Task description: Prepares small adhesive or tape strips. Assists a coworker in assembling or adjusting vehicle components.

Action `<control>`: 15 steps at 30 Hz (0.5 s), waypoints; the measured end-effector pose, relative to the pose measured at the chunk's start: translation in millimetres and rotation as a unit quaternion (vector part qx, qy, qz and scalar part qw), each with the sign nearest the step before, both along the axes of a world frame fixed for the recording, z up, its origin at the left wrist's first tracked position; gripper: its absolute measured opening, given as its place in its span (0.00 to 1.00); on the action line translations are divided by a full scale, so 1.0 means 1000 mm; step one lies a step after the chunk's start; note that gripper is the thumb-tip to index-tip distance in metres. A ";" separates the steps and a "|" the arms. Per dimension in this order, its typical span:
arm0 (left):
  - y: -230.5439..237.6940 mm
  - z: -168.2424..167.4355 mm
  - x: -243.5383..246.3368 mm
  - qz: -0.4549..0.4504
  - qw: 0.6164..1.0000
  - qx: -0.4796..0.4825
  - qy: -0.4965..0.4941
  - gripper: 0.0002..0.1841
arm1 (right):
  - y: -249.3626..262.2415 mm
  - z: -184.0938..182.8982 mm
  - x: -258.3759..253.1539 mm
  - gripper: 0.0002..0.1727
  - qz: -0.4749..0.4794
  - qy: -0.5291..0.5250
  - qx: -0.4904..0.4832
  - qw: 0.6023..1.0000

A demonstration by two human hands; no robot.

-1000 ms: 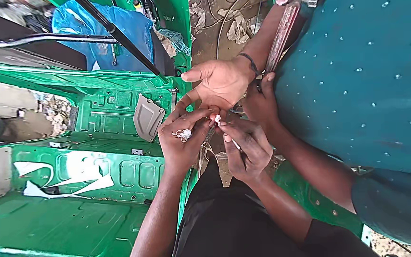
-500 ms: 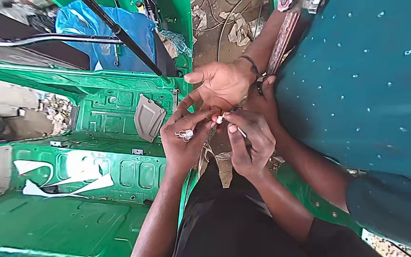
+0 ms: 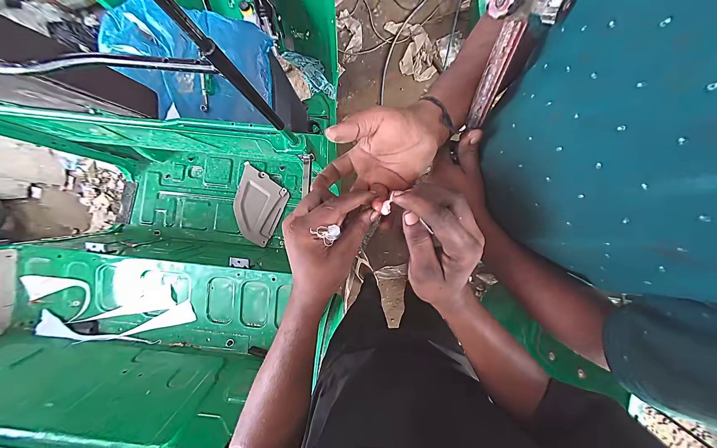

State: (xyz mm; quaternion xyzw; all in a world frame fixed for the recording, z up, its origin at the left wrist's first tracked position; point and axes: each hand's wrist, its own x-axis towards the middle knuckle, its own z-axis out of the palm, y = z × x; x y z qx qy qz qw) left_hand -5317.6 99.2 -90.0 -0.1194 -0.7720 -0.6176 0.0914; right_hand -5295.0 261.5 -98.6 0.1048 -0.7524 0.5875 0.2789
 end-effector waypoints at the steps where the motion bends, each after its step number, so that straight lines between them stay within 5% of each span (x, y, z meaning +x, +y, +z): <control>1: 0.000 0.000 0.001 0.000 1.000 0.002 -0.001 0.14 | 0.000 -0.001 0.001 0.13 0.002 -0.005 -0.003 1.000; 15: 0.006 0.000 0.004 0.024 1.000 0.007 -0.009 0.13 | -0.023 -0.017 0.029 0.17 0.011 -0.081 -0.140 0.987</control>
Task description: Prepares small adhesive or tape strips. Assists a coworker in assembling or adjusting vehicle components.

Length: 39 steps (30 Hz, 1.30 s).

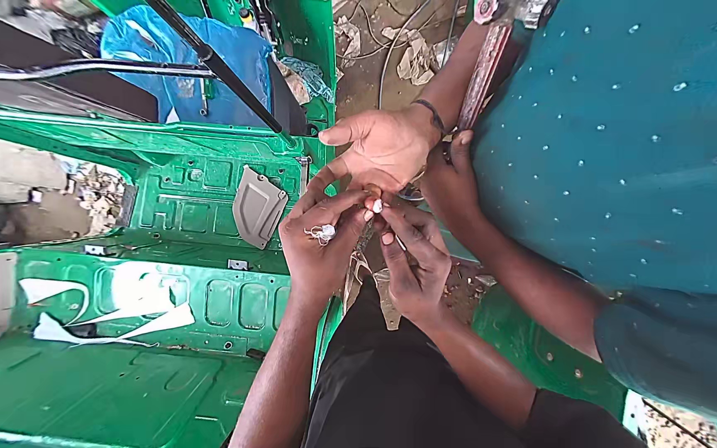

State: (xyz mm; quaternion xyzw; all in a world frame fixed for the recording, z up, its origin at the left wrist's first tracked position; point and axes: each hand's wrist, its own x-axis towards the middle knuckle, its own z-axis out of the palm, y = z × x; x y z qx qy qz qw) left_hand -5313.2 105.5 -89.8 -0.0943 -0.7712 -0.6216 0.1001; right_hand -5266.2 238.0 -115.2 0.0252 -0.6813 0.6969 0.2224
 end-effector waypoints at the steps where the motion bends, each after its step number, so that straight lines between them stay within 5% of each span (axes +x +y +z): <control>1: 0.000 0.000 0.000 0.001 1.000 -0.003 0.000 0.13 | 0.000 0.000 0.001 0.16 0.002 -0.002 0.000 1.000; 7: 0.001 0.004 0.005 0.055 0.998 0.013 -0.018 0.12 | 0.023 0.013 0.013 0.13 0.054 -0.042 -0.084 0.994; 9: -0.003 0.011 0.021 0.068 0.989 0.101 -0.082 0.11 | 0.036 0.020 0.025 0.12 0.110 -0.080 -0.155 0.978; 14: -0.025 0.018 0.099 -0.015 0.852 0.478 -0.215 0.22 | 0.055 -0.002 0.057 0.16 0.283 -0.172 -0.168 0.929; 20: -0.022 0.040 0.225 0.041 0.783 0.600 -0.161 0.28 | 0.030 -0.081 0.086 0.18 0.404 -0.332 -0.076 0.849; 24: -0.023 0.051 0.305 0.054 0.767 0.631 -0.105 0.31 | 0.023 -0.160 0.127 0.16 0.448 -0.406 0.049 0.795; 27: -0.033 0.054 0.359 0.069 0.778 0.621 -0.073 0.31 | 0.037 -0.204 0.154 0.17 0.442 -0.416 0.268 0.749; 31: -0.057 0.042 0.425 0.090 0.793 0.601 -0.042 0.32 | 0.048 -0.209 0.184 0.32 0.383 -0.436 0.604 0.545; 35: -0.094 0.027 0.491 0.127 0.802 0.581 -0.055 0.34 | 0.016 -0.195 0.225 0.18 0.310 -0.383 0.642 0.587; 37: -0.111 0.018 0.523 0.141 0.793 0.588 -0.074 0.33 | -0.012 -0.173 0.255 0.23 0.318 -0.370 0.610 0.625; 39: -0.121 0.011 0.551 0.174 0.780 0.593 -0.103 0.32 | -0.044 -0.130 0.293 0.29 0.323 -0.332 0.538 0.704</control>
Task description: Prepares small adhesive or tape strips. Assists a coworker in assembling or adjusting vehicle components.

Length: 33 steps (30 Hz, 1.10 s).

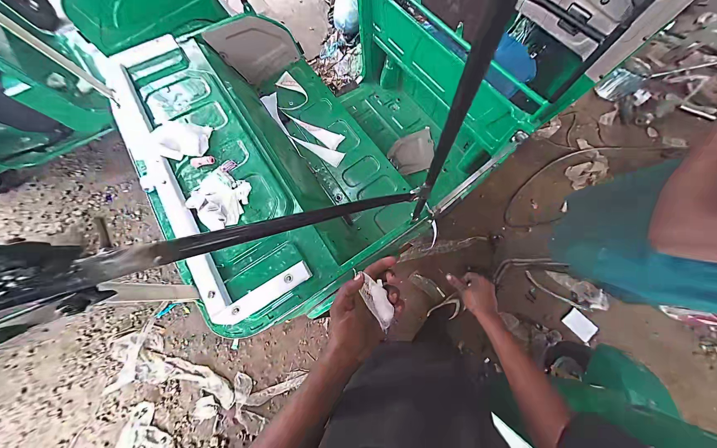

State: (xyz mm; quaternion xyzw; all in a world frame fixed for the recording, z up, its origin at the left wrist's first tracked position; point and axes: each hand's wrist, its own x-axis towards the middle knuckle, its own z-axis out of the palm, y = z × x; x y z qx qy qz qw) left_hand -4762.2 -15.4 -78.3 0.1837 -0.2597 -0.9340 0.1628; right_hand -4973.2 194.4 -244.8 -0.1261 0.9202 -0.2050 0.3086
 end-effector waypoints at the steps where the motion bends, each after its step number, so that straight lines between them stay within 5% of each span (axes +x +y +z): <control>1: -0.007 -0.001 0.009 0.009 1.000 0.001 -0.028 0.32 | -0.018 0.026 0.019 0.27 -0.024 0.013 -0.101 0.995; 3: -0.016 0.002 0.021 0.027 0.995 -0.006 -0.101 0.34 | -0.042 0.080 0.063 0.18 -0.033 -0.015 -0.334 0.942; 5: -0.019 0.011 0.022 0.035 0.988 -0.009 -0.151 0.36 | -0.058 0.134 0.102 0.26 0.019 -0.070 -0.482 0.873; 8: -0.011 0.026 0.012 -0.014 0.990 -0.019 -0.136 0.38 | -0.074 0.178 0.137 0.37 0.085 0.022 -0.438 0.895; 11: 0.001 0.035 -0.002 -0.055 0.989 -0.039 -0.131 0.38 | -0.076 0.182 0.146 0.29 0.049 0.113 -0.407 0.905; 14: 0.027 0.030 -0.045 -0.096 0.989 -0.018 -0.113 0.37 | -0.048 0.183 0.119 0.18 -0.006 0.186 -0.404 0.896; 17: 0.056 0.021 -0.082 -0.101 0.983 0.010 -0.154 0.26 | -0.024 0.186 0.092 0.19 -0.128 0.134 -0.435 0.881; 21: 0.102 -0.024 -0.167 -0.139 0.963 -0.057 -0.224 0.10 | 0.023 0.199 0.015 0.22 -0.278 0.071 -0.576 0.766; 23: 0.122 -0.052 -0.201 -0.185 0.946 -0.152 -0.219 0.10 | 0.040 0.210 -0.021 0.23 -0.264 0.058 -0.600 0.753; 26: 0.144 -0.072 -0.223 -0.325 0.870 -0.293 -0.228 0.14 | 0.048 0.227 -0.051 0.22 -0.186 0.045 -0.607 0.772; 28: 0.143 -0.052 -0.234 -0.418 0.790 -0.403 -0.195 0.17 | 0.037 0.243 -0.068 0.21 -0.158 0.032 -0.609 0.777; 30: 0.135 -0.037 -0.241 -0.411 0.753 -0.481 -0.180 0.18 | 0.025 0.248 -0.086 0.21 -0.160 0.047 -0.623 0.764; 33: 0.105 -0.035 -0.271 -0.213 0.841 -0.463 -0.184 0.17 | 0.013 0.242 -0.122 0.20 -0.187 0.120 -0.619 0.754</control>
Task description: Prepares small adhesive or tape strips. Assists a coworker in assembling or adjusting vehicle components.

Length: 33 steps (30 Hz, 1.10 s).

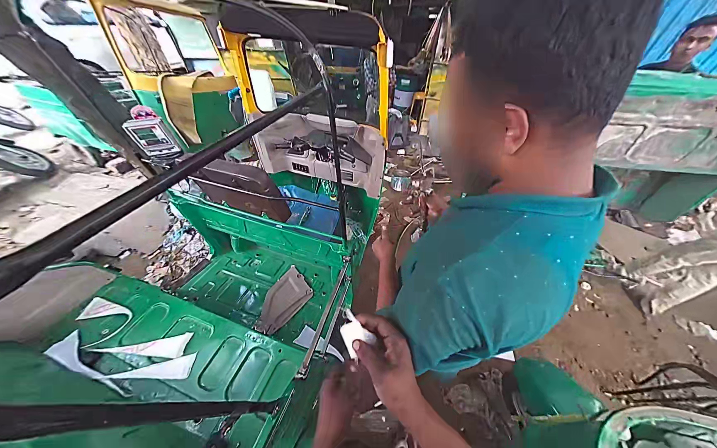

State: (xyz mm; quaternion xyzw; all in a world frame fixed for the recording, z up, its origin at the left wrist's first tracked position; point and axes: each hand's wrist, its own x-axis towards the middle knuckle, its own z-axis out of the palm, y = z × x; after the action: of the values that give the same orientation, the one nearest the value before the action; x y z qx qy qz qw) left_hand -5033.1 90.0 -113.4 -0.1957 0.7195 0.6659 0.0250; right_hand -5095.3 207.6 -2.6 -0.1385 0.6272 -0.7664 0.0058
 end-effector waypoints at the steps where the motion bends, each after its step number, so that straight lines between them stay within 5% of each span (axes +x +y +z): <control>1: -0.010 0.017 -0.017 0.047 0.997 0.046 0.039 0.17 | -0.001 -0.002 -0.013 0.20 -0.021 0.012 0.013 1.000; 3: -0.027 0.057 -0.045 0.054 0.983 0.127 0.121 0.19 | -0.005 -0.007 -0.028 0.20 -0.054 0.035 0.035 0.997; 7: -0.041 0.101 -0.090 -0.069 0.956 0.221 0.182 0.30 | -0.012 -0.010 -0.054 0.18 -0.102 0.057 0.037 0.992; 12: -0.030 0.092 -0.135 -0.047 0.950 0.248 0.183 0.19 | 0.001 -0.010 -0.087 0.21 -0.054 0.034 0.049 0.997; 15: -0.033 0.091 -0.144 -0.071 0.938 0.294 0.168 0.12 | 0.008 -0.008 -0.096 0.14 -0.020 -0.052 -0.016 0.998; 17: -0.033 0.092 -0.151 -0.078 0.927 0.338 0.145 0.12 | 0.013 -0.004 -0.102 0.06 -0.031 -0.122 -0.060 0.990; 23: -0.030 0.081 -0.171 -0.090 0.897 0.414 0.123 0.13 | 0.035 -0.003 -0.126 0.06 -0.044 -0.221 -0.140 0.964; 31: 0.003 0.091 -0.198 -0.045 0.917 0.382 0.102 0.06 | 0.060 -0.002 -0.166 0.01 -0.067 -0.232 -0.216 0.946; 33: 0.011 0.094 -0.202 -0.017 0.930 0.351 0.109 0.05 | 0.059 -0.003 -0.171 0.06 -0.056 -0.237 -0.232 0.942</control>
State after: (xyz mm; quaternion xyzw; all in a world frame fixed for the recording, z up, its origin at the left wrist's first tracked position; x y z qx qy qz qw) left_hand -5234.9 100.6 -19.1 -0.0888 0.4412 0.8927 0.0249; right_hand -5266.4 266.3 -5.7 0.0851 0.4194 -0.9003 0.0792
